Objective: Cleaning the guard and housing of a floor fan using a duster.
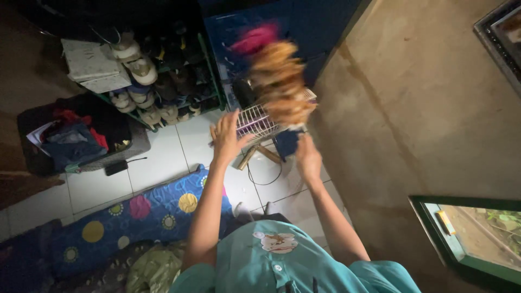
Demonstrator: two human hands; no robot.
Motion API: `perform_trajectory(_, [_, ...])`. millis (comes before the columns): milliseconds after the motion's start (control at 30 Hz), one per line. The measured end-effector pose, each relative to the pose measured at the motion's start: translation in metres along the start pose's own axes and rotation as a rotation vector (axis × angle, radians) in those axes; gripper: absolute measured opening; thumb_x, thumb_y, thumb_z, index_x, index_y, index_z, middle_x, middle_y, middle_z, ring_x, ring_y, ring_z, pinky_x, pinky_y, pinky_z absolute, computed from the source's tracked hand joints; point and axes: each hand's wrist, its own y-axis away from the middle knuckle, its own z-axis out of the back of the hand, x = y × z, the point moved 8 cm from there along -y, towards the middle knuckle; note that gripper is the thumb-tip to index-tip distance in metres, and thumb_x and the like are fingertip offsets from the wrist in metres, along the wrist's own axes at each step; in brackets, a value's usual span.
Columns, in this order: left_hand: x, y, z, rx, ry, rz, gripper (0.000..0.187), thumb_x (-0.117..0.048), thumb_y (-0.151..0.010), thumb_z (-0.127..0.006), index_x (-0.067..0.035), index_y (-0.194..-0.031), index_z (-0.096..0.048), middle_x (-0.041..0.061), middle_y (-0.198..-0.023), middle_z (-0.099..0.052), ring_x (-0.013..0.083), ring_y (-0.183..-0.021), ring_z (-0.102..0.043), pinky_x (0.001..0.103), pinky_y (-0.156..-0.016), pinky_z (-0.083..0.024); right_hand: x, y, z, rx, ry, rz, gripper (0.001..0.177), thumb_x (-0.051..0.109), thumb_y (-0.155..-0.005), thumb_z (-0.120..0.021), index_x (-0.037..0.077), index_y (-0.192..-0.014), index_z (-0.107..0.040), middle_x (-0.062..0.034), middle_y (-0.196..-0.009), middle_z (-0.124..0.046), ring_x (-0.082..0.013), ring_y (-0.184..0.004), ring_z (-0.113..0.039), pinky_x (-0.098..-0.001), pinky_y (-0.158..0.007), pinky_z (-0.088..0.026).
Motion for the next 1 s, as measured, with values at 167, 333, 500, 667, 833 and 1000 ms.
perform_trajectory(167, [0.008, 0.001, 0.011, -0.063, -0.006, -0.069, 0.098, -0.054, -0.082, -0.079, -0.015, -0.159, -0.033, 0.014, -0.154, -0.045, 0.0385, -0.143, -0.040, 0.075, -0.108, -0.026, -0.021, -0.001, 0.023, -0.064, -0.014, -0.067, 0.027, 0.024, -0.108, -0.053, 0.014, -0.131, -0.059, -0.0176, -0.088, -0.071, -0.0338, -0.079, -0.073, -0.0425, -0.070, -0.055])
perform_trajectory(333, [0.035, -0.001, -0.015, -0.019, 0.035, -0.021, 0.095, -0.053, -0.083, -0.079, -0.017, -0.158, -0.033, 0.015, -0.155, -0.042, 0.0395, -0.144, -0.039, 0.075, -0.108, -0.030, 0.021, 0.012, 0.006, -0.046, -0.023, 0.292, 0.026, 0.022, -0.104, -0.057, 0.011, -0.126, -0.065, -0.0193, -0.104, -0.072, -0.0380, -0.087, -0.072, -0.0424, -0.073, -0.057])
perform_trajectory(500, [0.030, 0.006, 0.003, 0.022, -0.012, 0.012, 0.101, -0.052, -0.084, -0.077, -0.016, -0.163, -0.026, 0.013, -0.157, -0.043, 0.0386, -0.144, -0.038, 0.078, -0.109, -0.027, -0.021, -0.005, 0.026, -0.091, -0.044, 0.051, 0.032, 0.030, -0.108, -0.053, 0.014, -0.133, -0.063, -0.0180, -0.095, -0.073, -0.0332, -0.086, -0.074, -0.0418, -0.077, -0.058])
perform_trajectory(667, [0.010, 0.000, 0.008, 0.163, -0.056, 0.109, 0.117, -0.055, -0.075, -0.084, -0.016, -0.163, -0.018, 0.017, -0.164, -0.022, 0.0399, -0.152, -0.021, 0.079, -0.109, -0.019, -0.053, -0.011, 0.034, -0.050, -0.017, -0.201, 0.039, 0.037, -0.106, -0.048, 0.016, -0.137, -0.061, -0.0131, -0.081, -0.073, -0.0290, -0.076, -0.075, -0.0423, -0.073, -0.057])
perform_trajectory(833, [-0.051, -0.011, 0.002, 0.238, -0.141, 0.048, 0.132, -0.053, -0.068, -0.092, -0.014, -0.163, -0.009, 0.023, -0.168, 0.001, 0.0413, -0.154, -0.004, 0.080, -0.111, -0.007, -0.044, -0.008, 0.018, -0.035, 0.001, -0.203, 0.039, 0.036, -0.106, -0.048, 0.017, -0.138, -0.060, -0.0128, -0.077, -0.073, -0.0304, -0.076, -0.074, -0.0436, -0.072, -0.056])
perform_trajectory(1000, [-0.066, -0.002, -0.003, -0.050, -0.220, -0.093, 0.124, -0.052, -0.067, -0.090, -0.012, -0.163, -0.023, 0.019, -0.166, -0.025, 0.0410, -0.155, -0.022, 0.079, -0.116, -0.010, 0.003, 0.018, 0.011, -0.056, -0.054, 0.150, 0.032, 0.030, -0.107, -0.053, 0.014, -0.133, -0.061, -0.0167, -0.093, -0.072, -0.0337, -0.087, -0.074, -0.0417, -0.076, -0.058])
